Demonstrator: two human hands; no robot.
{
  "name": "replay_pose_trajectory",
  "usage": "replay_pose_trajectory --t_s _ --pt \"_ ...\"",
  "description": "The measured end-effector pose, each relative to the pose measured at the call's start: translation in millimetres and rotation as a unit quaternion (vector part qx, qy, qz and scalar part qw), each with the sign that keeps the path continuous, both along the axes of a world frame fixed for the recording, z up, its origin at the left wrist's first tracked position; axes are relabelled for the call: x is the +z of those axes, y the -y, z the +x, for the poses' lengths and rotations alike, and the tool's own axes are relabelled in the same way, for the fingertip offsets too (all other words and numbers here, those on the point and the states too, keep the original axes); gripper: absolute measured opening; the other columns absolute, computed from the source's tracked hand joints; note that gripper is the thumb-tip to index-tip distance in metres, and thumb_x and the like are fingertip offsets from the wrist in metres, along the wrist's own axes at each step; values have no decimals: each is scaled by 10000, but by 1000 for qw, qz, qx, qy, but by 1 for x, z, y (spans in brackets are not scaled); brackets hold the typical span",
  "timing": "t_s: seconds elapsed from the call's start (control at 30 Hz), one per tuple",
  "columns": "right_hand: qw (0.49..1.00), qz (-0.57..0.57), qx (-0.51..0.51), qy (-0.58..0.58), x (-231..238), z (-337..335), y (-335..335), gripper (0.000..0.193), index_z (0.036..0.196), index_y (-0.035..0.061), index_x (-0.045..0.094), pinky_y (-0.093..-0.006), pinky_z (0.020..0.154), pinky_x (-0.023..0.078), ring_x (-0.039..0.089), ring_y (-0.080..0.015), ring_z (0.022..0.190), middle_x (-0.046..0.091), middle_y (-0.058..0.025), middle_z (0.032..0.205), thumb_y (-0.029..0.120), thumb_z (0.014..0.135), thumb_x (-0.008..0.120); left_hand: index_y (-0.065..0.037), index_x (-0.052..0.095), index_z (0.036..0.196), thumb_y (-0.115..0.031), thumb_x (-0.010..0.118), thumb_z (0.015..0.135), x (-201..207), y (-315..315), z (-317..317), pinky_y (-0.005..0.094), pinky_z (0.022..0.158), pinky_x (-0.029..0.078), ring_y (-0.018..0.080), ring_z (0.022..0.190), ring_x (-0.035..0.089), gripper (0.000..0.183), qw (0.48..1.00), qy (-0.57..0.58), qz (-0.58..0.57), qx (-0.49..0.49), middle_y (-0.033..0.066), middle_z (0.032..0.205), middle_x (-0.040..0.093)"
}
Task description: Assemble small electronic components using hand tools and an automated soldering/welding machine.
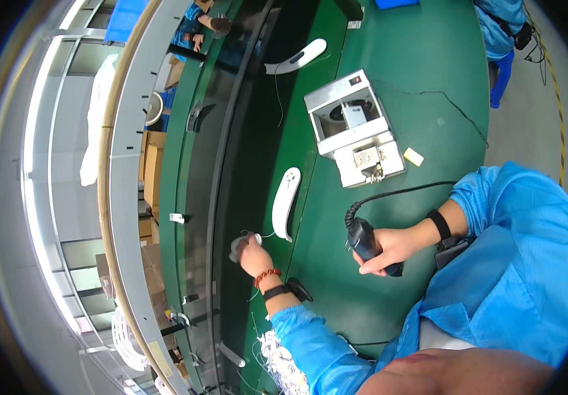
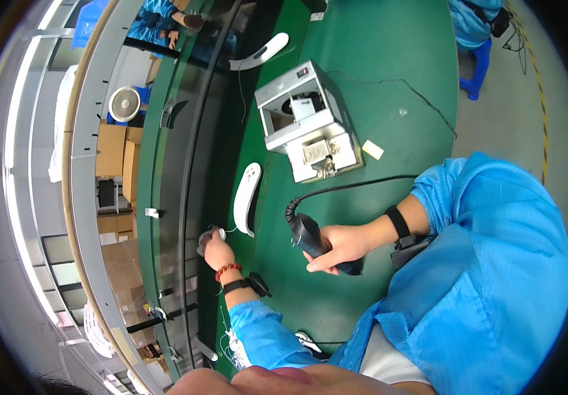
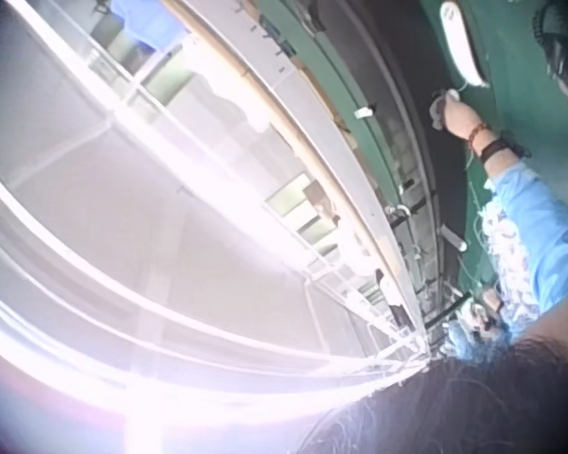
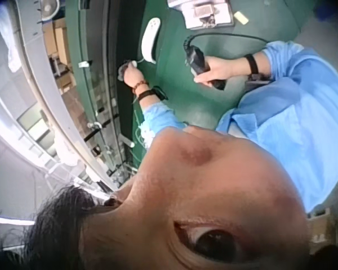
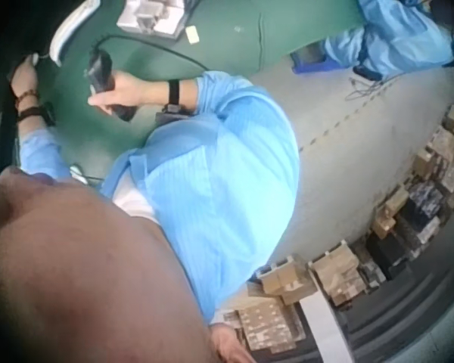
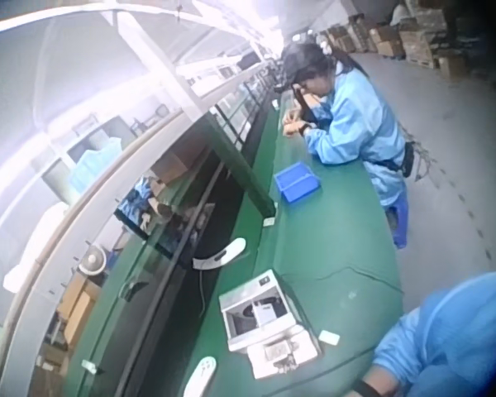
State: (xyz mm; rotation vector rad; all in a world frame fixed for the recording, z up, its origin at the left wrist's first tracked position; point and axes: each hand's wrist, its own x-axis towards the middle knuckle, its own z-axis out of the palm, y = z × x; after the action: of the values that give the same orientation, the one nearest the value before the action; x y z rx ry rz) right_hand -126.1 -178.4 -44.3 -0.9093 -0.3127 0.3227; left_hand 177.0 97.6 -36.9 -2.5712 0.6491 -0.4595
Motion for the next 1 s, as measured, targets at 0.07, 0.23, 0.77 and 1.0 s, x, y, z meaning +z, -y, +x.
replay_pose_trajectory --t_s 0.07,0.23,0.77,1.0 --pt "999 -3 -34 -9 -2 -9 7 195 906 54 532 -287 580 490 615 -125 597 604 -32 678 178 980 663 -173 663 1214 -141 735 806 24 47 -19 437 806 542 301 1036 643 415 1000 -11 -17 -3 99 1035 655" --pt "1000 6 -23 -18 4 -12 7 181 923 53 530 -272 584 487 612 -104 622 606 -26 690 168 985 655 -153 672 1176 -114 826 713 87 72 -115 454 762 447 311 912 589 490 972 140 -180 -56 94 1003 581" --pt "958 143 -209 131 65 -22 84 138 932 50 496 -332 488 468 565 -164 537 583 -78 657 118 973 609 -85 532 1392 -355 782 834 50 96 -287 453 803 518 340 968 648 668 925 -307 -221 -27 152 1082 632" --pt "887 -21 -372 273 124 8 149 152 1025 90 484 -310 571 430 473 -115 559 492 -3 663 241 1040 497 -89 644 1249 -403 787 821 26 106 -306 399 631 552 309 766 688 550 902 -309 -286 -97 105 912 679"
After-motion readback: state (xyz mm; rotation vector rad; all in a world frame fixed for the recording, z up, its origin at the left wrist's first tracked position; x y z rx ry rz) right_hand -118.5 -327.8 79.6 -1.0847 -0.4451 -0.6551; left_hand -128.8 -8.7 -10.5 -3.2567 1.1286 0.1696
